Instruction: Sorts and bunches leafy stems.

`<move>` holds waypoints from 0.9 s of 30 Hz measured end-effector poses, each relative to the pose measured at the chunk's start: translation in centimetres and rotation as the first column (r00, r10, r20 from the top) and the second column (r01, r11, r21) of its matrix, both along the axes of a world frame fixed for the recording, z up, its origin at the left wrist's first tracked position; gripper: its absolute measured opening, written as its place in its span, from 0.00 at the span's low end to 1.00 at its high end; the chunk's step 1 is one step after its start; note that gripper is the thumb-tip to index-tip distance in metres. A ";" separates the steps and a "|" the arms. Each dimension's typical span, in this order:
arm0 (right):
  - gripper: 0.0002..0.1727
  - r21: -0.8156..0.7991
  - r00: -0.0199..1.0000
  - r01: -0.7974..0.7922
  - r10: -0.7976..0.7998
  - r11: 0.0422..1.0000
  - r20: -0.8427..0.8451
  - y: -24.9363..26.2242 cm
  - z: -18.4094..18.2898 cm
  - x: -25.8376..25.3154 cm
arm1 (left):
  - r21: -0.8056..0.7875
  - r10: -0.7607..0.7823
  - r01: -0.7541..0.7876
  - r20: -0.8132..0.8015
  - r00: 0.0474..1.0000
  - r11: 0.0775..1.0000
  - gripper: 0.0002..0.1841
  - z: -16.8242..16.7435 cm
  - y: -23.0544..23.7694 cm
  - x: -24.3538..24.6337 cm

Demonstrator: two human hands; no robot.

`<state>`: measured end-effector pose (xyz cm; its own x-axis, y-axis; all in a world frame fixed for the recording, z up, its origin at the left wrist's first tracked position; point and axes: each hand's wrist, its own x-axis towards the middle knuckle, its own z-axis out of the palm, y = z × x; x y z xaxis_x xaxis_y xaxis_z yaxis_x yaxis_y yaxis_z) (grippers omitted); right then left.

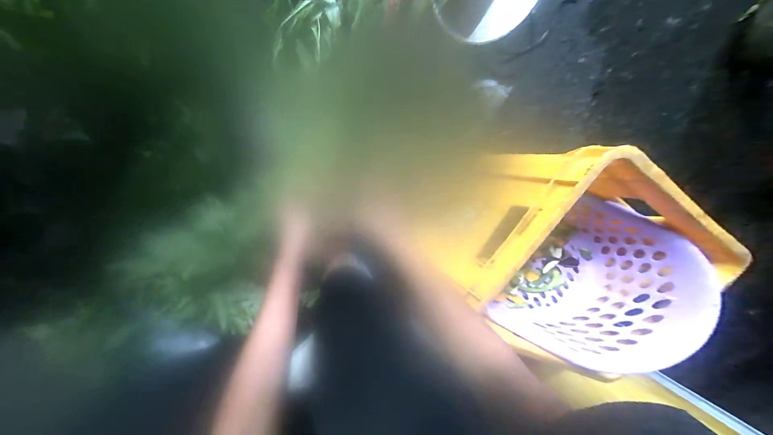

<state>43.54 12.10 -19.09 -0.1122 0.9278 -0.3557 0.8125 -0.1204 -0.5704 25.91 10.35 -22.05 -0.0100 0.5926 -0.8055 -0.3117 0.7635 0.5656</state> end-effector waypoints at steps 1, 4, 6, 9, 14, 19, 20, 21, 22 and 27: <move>0.17 0.052 0.997 0.019 -0.023 0.998 0.075 0.2 -1.5 0.3 | -0.005 -0.007 0.007 0.001 1.000 1.000 0.18 0.1 0.0 -0.1; 0.22 0.124 0.994 0.101 -0.105 0.987 0.027 2.6 -3.3 -0.6 | -0.026 -0.021 0.020 -0.022 1.000 0.999 0.21 0.1 0.1 0.2; 0.21 0.146 0.996 0.090 -0.086 0.985 -0.032 4.1 -3.5 -2.1 | 0.023 -0.023 0.023 -0.030 0.999 0.999 0.19 0.3 0.2 0.9; 0.19 -0.005 0.988 0.087 -0.087 0.996 -0.127 4.8 -4.6 -3.7 | 0.104 -0.152 0.174 -0.191 0.970 0.979 0.19 0.8 0.2 1.7; 0.09 -0.015 0.903 0.224 -0.214 0.974 -0.372 0.7 -2.7 -3.5 | 0.169 -0.213 0.252 -0.220 0.952 0.953 0.18 0.6 -0.1 1.0; 0.34 -0.614 0.256 0.362 -0.709 0.701 -0.658 0.2 -0.3 -2.9 | 0.320 -0.111 0.127 -0.068 0.992 0.939 0.14 1.9 -0.1 0.6; 0.31 -0.639 0.204 0.311 -0.706 0.703 -0.678 0.7 0.5 -2.7 | 0.347 -0.100 0.119 -0.071 0.992 0.930 0.14 2.6 0.0 0.8; 0.27 -0.638 0.178 0.265 -0.687 0.723 -0.705 1.3 1.4 -2.6 | 0.378 -0.092 0.115 -0.080 0.993 0.919 0.15 3.3 0.1 0.9; 0.22 -0.613 0.189 0.239 -0.656 0.753 -0.731 2.0 2.3 -2.6 | 0.410 -0.081 0.109 -0.085 0.993 0.906 0.16 3.9 0.2 1.0; 0.12 -0.420 0.360 0.275 -0.498 0.865 -0.789 4.3 5.8 -2.6 | 0.512 -0.001 0.022 -0.040 0.999 0.858 0.19 5.5 0.3 0.6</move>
<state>40.92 16.42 -13.28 -0.1022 0.8816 -0.4607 -0.2492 -0.4711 -0.8462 26.48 10.66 -16.55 -0.0241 0.9218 -0.3868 -0.2758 0.3658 0.8889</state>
